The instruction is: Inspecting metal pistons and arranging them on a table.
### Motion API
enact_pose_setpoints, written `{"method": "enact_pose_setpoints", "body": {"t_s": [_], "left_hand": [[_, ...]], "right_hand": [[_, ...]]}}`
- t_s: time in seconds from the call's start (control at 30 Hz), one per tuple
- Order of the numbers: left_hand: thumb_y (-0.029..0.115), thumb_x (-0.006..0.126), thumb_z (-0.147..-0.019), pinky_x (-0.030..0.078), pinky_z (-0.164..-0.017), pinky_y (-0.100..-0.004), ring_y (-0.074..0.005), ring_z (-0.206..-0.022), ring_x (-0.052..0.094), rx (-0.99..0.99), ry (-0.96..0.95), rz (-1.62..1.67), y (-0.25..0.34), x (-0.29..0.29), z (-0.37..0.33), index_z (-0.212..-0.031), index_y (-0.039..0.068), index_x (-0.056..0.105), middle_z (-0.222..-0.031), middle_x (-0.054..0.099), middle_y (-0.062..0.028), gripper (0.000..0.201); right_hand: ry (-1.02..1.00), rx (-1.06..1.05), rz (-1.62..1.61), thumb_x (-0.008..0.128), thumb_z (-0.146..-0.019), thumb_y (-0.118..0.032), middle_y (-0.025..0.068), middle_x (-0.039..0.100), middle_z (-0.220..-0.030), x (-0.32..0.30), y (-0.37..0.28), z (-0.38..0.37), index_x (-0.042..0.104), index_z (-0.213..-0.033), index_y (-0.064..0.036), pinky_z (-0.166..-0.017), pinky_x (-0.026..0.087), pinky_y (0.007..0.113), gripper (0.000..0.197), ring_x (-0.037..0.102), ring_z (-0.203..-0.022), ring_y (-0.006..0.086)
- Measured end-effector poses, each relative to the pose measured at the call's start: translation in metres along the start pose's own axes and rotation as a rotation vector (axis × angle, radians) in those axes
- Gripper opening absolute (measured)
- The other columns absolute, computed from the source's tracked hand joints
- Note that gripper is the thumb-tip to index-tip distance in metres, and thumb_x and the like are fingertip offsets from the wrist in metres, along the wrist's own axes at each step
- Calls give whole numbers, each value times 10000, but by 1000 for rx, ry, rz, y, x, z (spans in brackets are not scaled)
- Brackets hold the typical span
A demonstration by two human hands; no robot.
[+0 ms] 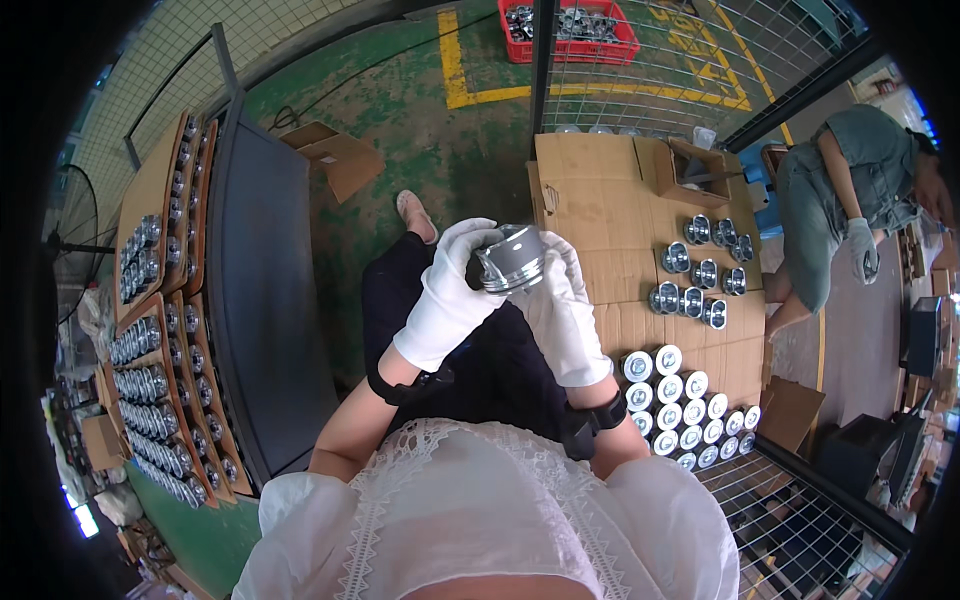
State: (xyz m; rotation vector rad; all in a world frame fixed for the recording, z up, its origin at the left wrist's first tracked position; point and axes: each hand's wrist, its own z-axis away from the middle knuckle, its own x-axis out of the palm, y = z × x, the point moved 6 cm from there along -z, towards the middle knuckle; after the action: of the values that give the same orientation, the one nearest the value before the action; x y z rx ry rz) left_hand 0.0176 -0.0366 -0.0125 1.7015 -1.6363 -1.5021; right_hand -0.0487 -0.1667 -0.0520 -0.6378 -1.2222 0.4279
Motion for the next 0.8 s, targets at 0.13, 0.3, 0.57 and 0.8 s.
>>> {"method": "enact_pose_setpoints", "body": {"t_s": [0.13, 0.3, 0.57, 0.8], "left_hand": [[61, 844, -735, 590, -884, -397, -340, -1096, 680, 4, 47, 47, 8, 2, 4, -1205, 34, 558, -1296, 580, -137, 551], [29, 836, -752, 594, -852, -389, -335, -1041, 691, 24, 106, 72, 14, 2, 5, -1181, 38, 538, -1265, 579, -139, 522], [-2, 826, -754, 602, -826, -393, -332, -1020, 696, -10, 126, 124, 14, 3, 5, -1129, 33, 550, -1217, 596, -138, 467], [-1, 860, -718, 553, -948, -369, -319, -1168, 635, -33, 56, 40, 10, 0, 6, -1167, 42, 528, -1293, 573, -152, 560]], "right_hand": [[149, -100, 279, 595, -1042, -109, 17, 574, -1269, -3, -1, 4, 530, -1337, -101, -1016, 461, 273, 302, 546, -1157, 109], [160, -158, 453, 669, -979, -48, 31, 565, -1241, -11, 8, 6, 525, -1339, -85, -1012, 457, 274, 389, 539, -1141, 100], [-132, 285, 113, 496, -1041, -559, 73, 618, -1268, -32, 51, -11, 514, -1390, -81, -1125, 407, 398, 592, 556, -1209, 204], [-186, 274, -350, 473, -1032, -603, 173, 602, -1344, 0, 26, -7, 456, -1429, -37, -1061, 496, 448, 691, 620, -1200, 306]]}}
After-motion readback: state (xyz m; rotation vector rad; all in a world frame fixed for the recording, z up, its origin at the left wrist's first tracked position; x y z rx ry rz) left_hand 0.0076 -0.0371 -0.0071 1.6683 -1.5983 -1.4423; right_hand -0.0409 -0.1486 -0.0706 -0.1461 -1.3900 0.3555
